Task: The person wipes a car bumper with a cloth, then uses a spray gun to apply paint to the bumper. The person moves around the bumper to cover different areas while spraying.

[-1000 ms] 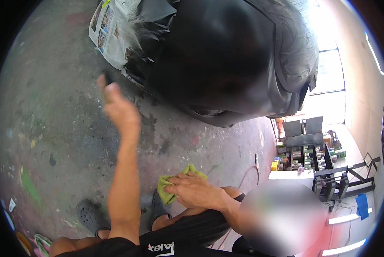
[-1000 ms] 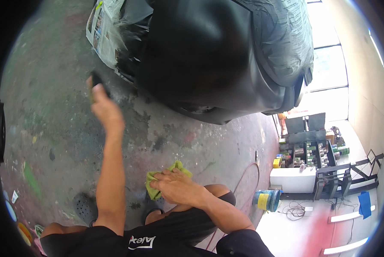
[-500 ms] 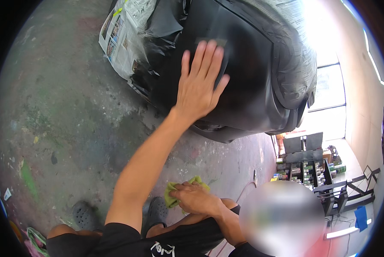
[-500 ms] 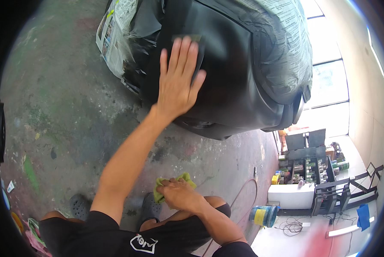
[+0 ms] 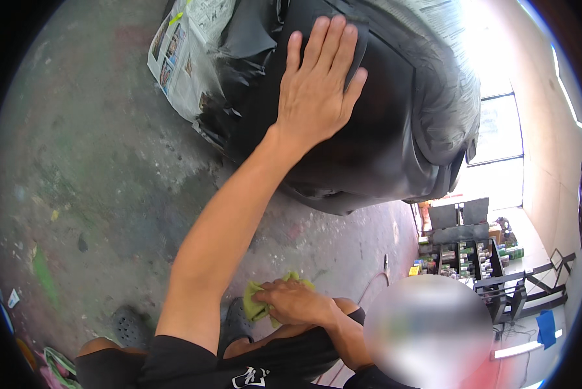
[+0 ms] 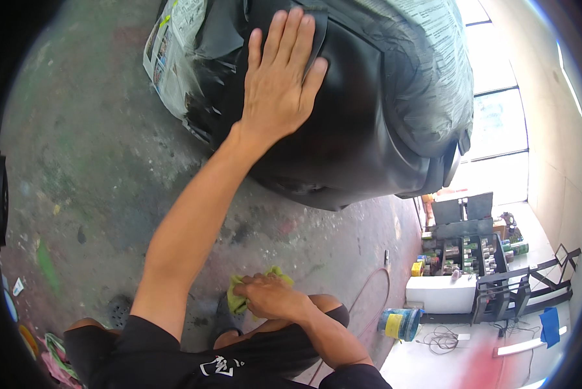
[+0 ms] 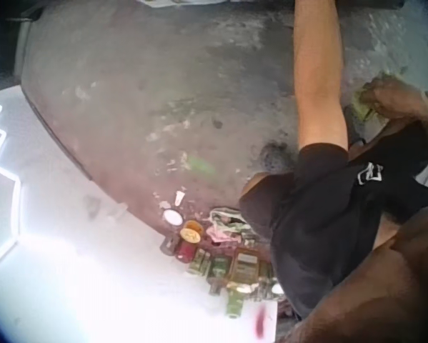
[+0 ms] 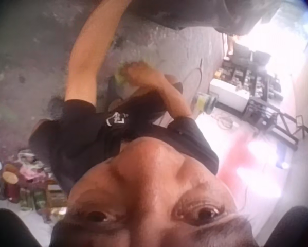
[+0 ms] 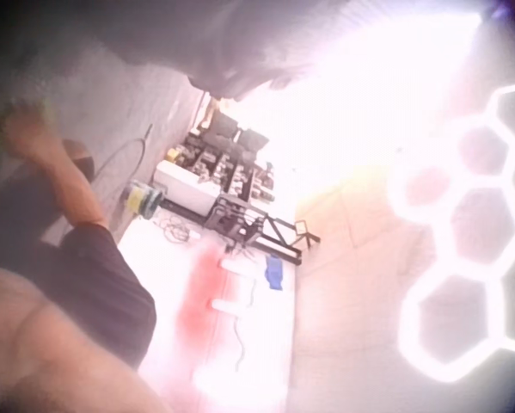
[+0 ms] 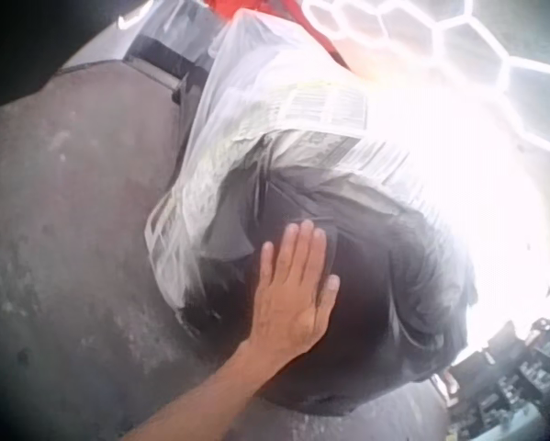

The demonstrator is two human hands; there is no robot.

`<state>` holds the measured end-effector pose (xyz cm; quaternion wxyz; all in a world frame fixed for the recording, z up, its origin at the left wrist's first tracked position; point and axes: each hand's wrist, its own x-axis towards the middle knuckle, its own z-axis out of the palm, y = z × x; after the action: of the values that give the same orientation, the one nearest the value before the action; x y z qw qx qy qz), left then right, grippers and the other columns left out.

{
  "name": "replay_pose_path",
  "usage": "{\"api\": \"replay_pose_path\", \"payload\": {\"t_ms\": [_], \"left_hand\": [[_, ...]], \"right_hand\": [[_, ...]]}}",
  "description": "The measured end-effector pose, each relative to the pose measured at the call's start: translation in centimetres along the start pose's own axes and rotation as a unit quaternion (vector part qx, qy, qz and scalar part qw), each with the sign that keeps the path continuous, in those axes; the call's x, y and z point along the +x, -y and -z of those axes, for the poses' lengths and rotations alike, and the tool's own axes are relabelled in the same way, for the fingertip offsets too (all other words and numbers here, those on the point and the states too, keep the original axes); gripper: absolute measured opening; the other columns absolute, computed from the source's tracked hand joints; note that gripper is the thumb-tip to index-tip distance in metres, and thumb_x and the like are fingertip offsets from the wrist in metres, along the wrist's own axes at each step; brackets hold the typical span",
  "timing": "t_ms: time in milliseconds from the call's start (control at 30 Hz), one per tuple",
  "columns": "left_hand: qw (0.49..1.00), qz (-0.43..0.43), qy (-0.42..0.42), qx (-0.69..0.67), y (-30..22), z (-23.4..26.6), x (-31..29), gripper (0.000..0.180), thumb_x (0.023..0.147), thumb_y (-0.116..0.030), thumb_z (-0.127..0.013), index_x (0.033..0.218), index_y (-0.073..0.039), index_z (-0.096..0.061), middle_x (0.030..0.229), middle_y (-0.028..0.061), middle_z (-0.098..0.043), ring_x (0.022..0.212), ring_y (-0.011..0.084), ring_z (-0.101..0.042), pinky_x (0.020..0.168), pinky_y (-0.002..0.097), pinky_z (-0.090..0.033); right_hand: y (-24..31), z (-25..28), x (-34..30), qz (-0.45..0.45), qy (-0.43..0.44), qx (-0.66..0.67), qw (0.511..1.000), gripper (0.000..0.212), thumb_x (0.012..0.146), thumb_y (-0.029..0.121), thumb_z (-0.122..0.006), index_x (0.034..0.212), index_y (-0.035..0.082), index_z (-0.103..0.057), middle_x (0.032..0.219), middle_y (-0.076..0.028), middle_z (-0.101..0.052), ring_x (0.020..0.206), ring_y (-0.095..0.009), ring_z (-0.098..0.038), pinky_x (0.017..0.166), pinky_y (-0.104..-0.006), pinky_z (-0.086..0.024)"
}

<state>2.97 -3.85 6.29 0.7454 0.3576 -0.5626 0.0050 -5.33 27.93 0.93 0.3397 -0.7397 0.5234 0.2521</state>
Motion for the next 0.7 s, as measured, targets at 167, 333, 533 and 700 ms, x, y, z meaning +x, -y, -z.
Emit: {"api": "replay_pose_path", "payload": {"t_ms": [167, 333, 533, 700], "left_hand": [[1.0, 0.013, -0.006, 0.0, -0.4, -0.2, -1.5, 0.068, 0.113, -0.035, -0.057, 0.17, -0.001, -0.044, 0.177, 0.0179, -0.042, 0.167, 0.0368, -0.034, 0.134, 0.0589, -0.02], [0.999, 0.033, 0.01, -0.019, -1.0, 0.1, -1.5, 0.068, 0.113, -0.034, -0.056, 0.17, -0.001, -0.043, 0.177, 0.0183, -0.042, 0.167, 0.0371, -0.033, 0.134, 0.059, -0.02], [0.999, -0.003, -0.046, 0.025, 0.1, -1.6, 1.8, 0.067, 0.108, -0.034, -0.062, 0.165, 0.0, -0.049, 0.172, 0.0183, -0.049, 0.163, 0.0367, -0.039, 0.132, 0.0598, -0.026], [1.0, 0.021, 0.001, 0.009, -0.4, 0.2, -2.2, 0.064, 0.113, -0.033, -0.056, 0.168, -0.001, -0.047, 0.175, 0.0181, -0.045, 0.166, 0.036, -0.035, 0.133, 0.0579, -0.023]], "right_hand": [[-0.5, -0.3, 0.3, -0.024, -0.01, -0.047, 0.999, 0.038, 0.092, 0.005, -0.062, 0.127, 0.008, -0.077, 0.134, -0.016, -0.072, 0.129, -0.041, -0.067, 0.11, -0.0556, -0.054], [-0.5, 0.3, 0.2, -0.025, 0.023, 0.009, 0.999, 0.038, 0.092, 0.006, -0.063, 0.128, 0.008, -0.075, 0.134, -0.017, -0.072, 0.129, -0.041, -0.067, 0.109, -0.0561, -0.054], [-0.8, -0.1, -0.1, -0.006, -0.036, 0.0, 0.999, 0.04, 0.093, 0.006, -0.062, 0.13, 0.008, -0.075, 0.131, -0.018, -0.072, 0.128, -0.041, -0.068, 0.11, -0.0564, -0.054], [-0.4, 0.0, 0.4, -0.037, 0.012, -0.038, 0.999, 0.039, 0.093, 0.005, -0.061, 0.128, 0.007, -0.075, 0.132, -0.018, -0.072, 0.128, -0.042, -0.068, 0.11, -0.0566, -0.054]]}}
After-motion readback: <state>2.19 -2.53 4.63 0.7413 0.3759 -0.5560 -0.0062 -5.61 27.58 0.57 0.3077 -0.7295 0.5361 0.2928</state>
